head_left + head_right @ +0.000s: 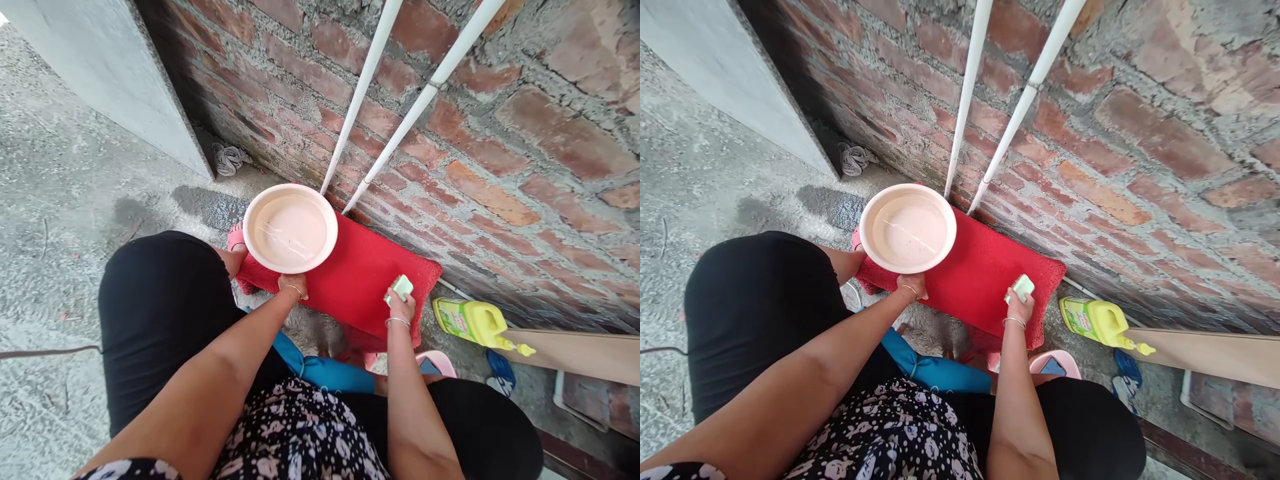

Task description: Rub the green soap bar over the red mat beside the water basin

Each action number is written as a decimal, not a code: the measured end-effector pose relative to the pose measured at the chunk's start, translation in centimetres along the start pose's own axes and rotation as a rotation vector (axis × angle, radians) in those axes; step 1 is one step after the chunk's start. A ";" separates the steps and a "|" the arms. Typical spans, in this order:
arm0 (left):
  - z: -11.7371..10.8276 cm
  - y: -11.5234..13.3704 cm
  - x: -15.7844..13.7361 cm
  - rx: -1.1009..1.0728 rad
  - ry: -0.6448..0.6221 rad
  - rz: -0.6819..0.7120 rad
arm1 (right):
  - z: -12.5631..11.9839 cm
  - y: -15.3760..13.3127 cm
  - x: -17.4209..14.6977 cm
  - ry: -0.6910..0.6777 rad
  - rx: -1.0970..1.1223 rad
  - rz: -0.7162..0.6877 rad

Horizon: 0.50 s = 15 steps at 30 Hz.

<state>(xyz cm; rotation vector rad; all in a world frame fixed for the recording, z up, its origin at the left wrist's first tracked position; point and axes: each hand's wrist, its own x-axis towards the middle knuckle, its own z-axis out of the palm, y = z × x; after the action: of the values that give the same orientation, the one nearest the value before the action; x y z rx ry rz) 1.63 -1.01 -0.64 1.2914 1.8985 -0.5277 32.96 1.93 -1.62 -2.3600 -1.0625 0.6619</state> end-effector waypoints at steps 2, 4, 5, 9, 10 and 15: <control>0.0 0.0 0.0 0.000 0.009 -0.007 | 2.7 -3.1 -1.5 -0.068 -0.043 -0.055; 0.0 0.1 -0.1 0.002 0.012 -0.009 | 5.2 -6.6 -3.4 -0.188 -0.143 -0.212; 0.0 0.1 -0.2 0.005 0.014 -0.009 | 6.2 -8.2 -4.4 -0.249 -0.210 -0.305; -0.1 0.2 -0.2 0.018 -0.005 -0.005 | 7.9 -12.4 -6.1 -0.383 -0.445 -0.567; -0.1 0.2 -0.2 0.017 -0.010 -0.005 | 7.7 -12.5 -5.8 -0.388 -0.478 -0.576; 0.1 0.1 0.3 0.012 -0.031 -0.008 | 3.5 -7.4 -1.1 -0.287 -0.426 -0.284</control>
<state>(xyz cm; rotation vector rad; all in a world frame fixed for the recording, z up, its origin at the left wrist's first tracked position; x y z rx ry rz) 1.69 -0.94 -0.92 1.2766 1.8778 -0.5605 26.12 6.19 0.27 -2.4269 -1.7787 0.7393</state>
